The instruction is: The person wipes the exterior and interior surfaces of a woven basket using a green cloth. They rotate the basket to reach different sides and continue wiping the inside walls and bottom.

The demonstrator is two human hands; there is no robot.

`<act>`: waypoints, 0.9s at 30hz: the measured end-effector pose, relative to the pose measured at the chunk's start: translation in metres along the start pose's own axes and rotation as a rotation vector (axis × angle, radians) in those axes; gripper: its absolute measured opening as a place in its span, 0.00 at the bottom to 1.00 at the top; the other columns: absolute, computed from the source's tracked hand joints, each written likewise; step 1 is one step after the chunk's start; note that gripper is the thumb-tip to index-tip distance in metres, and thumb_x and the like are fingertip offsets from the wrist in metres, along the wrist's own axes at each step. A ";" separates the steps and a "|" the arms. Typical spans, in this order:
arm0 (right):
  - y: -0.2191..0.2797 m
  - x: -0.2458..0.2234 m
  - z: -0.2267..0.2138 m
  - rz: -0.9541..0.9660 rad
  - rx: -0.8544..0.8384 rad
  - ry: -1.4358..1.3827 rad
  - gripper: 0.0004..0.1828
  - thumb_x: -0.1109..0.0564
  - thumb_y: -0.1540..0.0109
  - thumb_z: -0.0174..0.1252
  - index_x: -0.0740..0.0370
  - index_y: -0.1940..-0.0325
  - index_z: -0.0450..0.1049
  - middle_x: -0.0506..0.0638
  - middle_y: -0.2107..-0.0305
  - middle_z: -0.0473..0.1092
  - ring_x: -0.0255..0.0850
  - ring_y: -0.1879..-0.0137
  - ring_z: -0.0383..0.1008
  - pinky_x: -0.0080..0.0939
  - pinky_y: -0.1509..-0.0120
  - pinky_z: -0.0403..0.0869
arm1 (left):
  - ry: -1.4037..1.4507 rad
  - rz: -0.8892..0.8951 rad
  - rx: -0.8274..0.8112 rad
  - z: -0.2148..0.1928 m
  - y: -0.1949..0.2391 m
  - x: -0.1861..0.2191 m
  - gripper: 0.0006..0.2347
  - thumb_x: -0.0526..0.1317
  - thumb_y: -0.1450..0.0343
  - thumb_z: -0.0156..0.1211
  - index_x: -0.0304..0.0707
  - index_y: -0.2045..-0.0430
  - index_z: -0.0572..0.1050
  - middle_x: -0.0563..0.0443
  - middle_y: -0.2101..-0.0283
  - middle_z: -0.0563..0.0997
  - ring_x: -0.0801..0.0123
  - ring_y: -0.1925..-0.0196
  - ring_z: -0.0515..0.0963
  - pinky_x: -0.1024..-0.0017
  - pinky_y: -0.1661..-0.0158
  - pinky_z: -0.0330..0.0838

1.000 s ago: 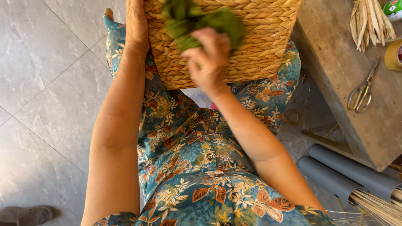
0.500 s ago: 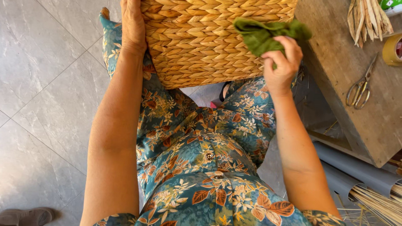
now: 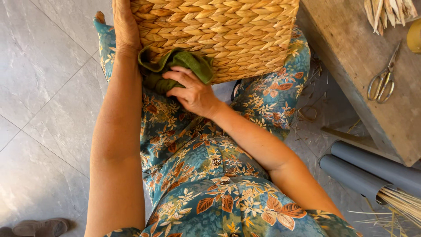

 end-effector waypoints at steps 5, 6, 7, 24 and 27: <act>0.043 0.029 -0.052 0.044 -0.009 0.181 0.06 0.67 0.41 0.65 0.57 0.67 0.80 0.46 0.42 0.71 0.46 0.34 0.71 0.41 0.30 0.72 | 0.257 -0.094 -0.087 0.005 0.014 0.009 0.26 0.59 0.25 0.55 0.37 0.41 0.69 0.47 0.40 0.71 0.62 0.36 0.69 0.63 0.34 0.64; 0.056 0.034 -0.071 0.096 0.009 0.232 0.06 0.66 0.41 0.66 0.55 0.68 0.80 0.45 0.43 0.72 0.46 0.36 0.71 0.40 0.33 0.72 | 0.270 -0.091 -0.089 0.006 0.016 0.011 0.26 0.59 0.25 0.56 0.37 0.42 0.69 0.47 0.41 0.71 0.62 0.36 0.69 0.62 0.35 0.65; 0.066 0.043 -0.093 0.165 0.020 0.281 0.07 0.66 0.42 0.66 0.56 0.70 0.78 0.45 0.44 0.72 0.47 0.38 0.71 0.42 0.33 0.72 | 0.284 -0.087 -0.090 0.008 0.016 0.012 0.26 0.58 0.25 0.56 0.36 0.42 0.69 0.47 0.41 0.72 0.62 0.37 0.70 0.62 0.35 0.65; 0.025 -0.009 -0.020 0.107 -0.019 0.190 0.07 0.61 0.47 0.66 0.51 0.69 0.77 0.48 0.48 0.69 0.49 0.40 0.69 0.50 0.43 0.65 | 0.206 -0.076 -0.014 0.002 0.006 -0.006 0.22 0.55 0.25 0.55 0.30 0.53 0.76 0.47 0.52 0.76 0.64 0.49 0.74 0.63 0.44 0.71; 0.021 -0.007 -0.013 0.043 -0.066 0.173 0.06 0.59 0.46 0.66 0.50 0.67 0.77 0.46 0.46 0.68 0.48 0.38 0.68 0.49 0.41 0.65 | 0.178 -0.026 -0.012 0.002 0.006 0.003 0.23 0.56 0.24 0.54 0.32 0.50 0.75 0.47 0.49 0.76 0.64 0.45 0.73 0.64 0.41 0.68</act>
Point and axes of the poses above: each hand's wrist, its own y-axis away from the middle knuckle, its own z-axis out of the palm, x = y × z, the point moved 5 cm from there along -y, towards the middle knuckle
